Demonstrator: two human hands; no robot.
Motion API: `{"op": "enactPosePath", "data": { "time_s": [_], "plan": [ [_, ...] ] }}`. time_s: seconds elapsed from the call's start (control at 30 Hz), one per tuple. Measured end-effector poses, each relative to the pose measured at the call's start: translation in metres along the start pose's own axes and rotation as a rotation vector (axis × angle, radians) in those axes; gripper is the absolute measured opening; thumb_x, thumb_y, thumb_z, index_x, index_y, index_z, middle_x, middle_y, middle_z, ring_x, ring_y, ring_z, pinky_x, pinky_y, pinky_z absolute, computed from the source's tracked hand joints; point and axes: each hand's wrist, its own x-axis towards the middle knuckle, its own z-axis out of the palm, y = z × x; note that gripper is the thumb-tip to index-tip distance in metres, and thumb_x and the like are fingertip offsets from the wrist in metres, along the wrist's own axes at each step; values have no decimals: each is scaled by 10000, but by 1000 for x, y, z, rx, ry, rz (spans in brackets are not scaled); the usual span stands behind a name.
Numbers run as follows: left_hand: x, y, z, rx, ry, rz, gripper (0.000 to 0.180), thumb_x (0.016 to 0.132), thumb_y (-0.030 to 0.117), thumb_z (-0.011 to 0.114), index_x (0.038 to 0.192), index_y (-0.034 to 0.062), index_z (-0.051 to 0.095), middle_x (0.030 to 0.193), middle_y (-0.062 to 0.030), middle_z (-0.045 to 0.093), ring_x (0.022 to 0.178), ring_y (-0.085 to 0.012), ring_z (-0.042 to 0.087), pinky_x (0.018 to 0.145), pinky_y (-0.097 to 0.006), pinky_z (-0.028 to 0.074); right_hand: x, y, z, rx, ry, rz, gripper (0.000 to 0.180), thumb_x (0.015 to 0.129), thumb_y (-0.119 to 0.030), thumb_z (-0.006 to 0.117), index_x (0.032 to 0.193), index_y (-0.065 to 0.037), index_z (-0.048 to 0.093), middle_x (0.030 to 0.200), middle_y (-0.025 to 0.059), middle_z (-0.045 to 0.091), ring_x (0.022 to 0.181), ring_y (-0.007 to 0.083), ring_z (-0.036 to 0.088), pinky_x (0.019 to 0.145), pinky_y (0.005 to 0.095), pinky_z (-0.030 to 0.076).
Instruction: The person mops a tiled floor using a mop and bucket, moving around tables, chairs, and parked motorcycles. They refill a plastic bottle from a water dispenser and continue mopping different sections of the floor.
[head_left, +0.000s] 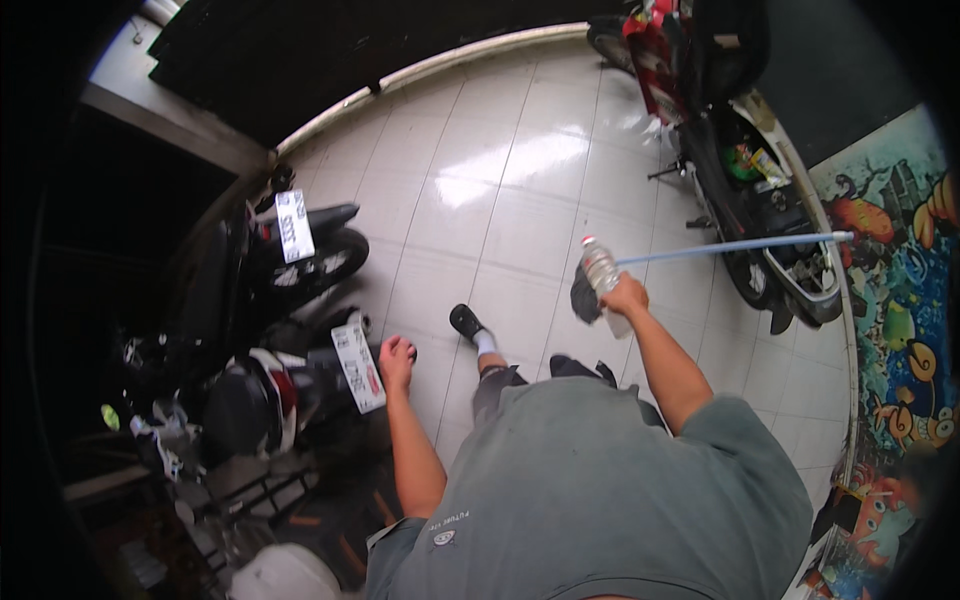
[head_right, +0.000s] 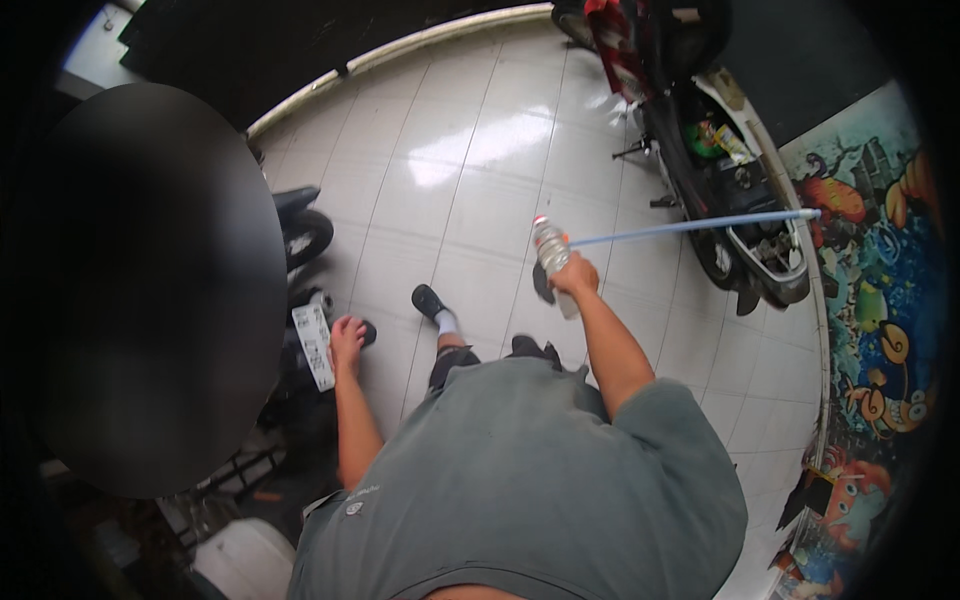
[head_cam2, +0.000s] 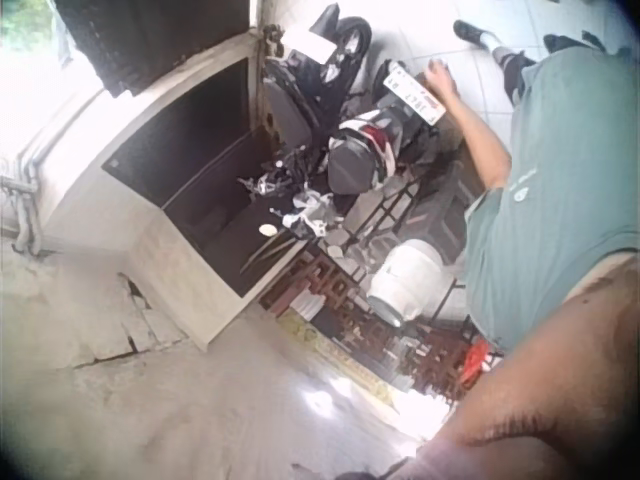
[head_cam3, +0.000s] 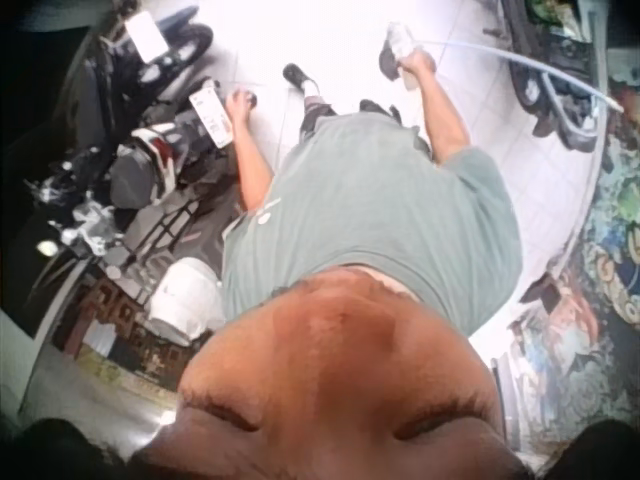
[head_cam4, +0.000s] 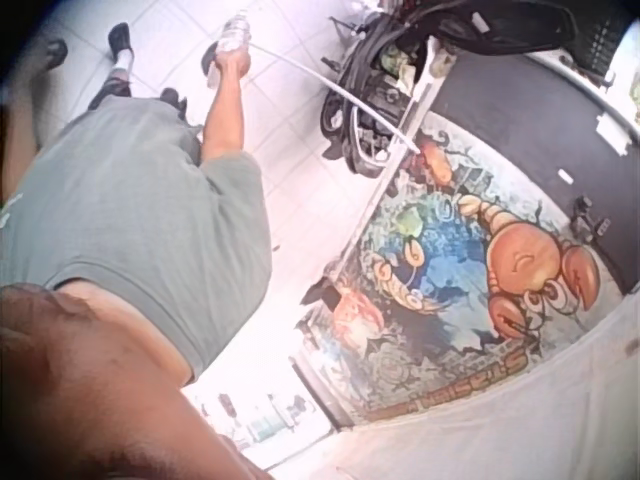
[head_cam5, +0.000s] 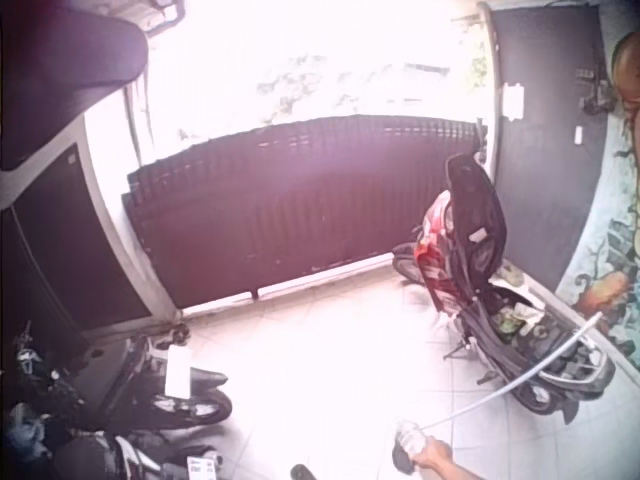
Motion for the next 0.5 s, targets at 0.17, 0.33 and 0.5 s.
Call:
{"op": "enactPosePath", "data": {
  "time_s": [0.17,0.33,0.5],
  "plan": [
    [-159,-92,-8,148,-148,-144,360,894,236,651,1184,41,565,842,-31,632,693,-126,600,560,-256,455,-26,88,18,221,-10,114,748,555,-331,852,1185,-54,560,1127,178,662,1053,332,647,892,420,522],
    [-346,-271,-58,568,-30,-411,255,898,308,563,989,80,634,862,-83,647,740,-221,634,631,-424,509,-73,103,51,24,-212,-288,746,545,-319,846,1180,-36,576,1128,207,657,1068,351,638,903,431,519],
    [-494,-386,-90,-14,301,-839,245,912,282,572,1060,87,581,926,-70,637,748,-194,635,586,-358,496,-122,122,90,-97,-238,-528,689,549,-300,832,1131,-25,588,1083,214,668,1037,376,645,895,449,524]
  ]
}}
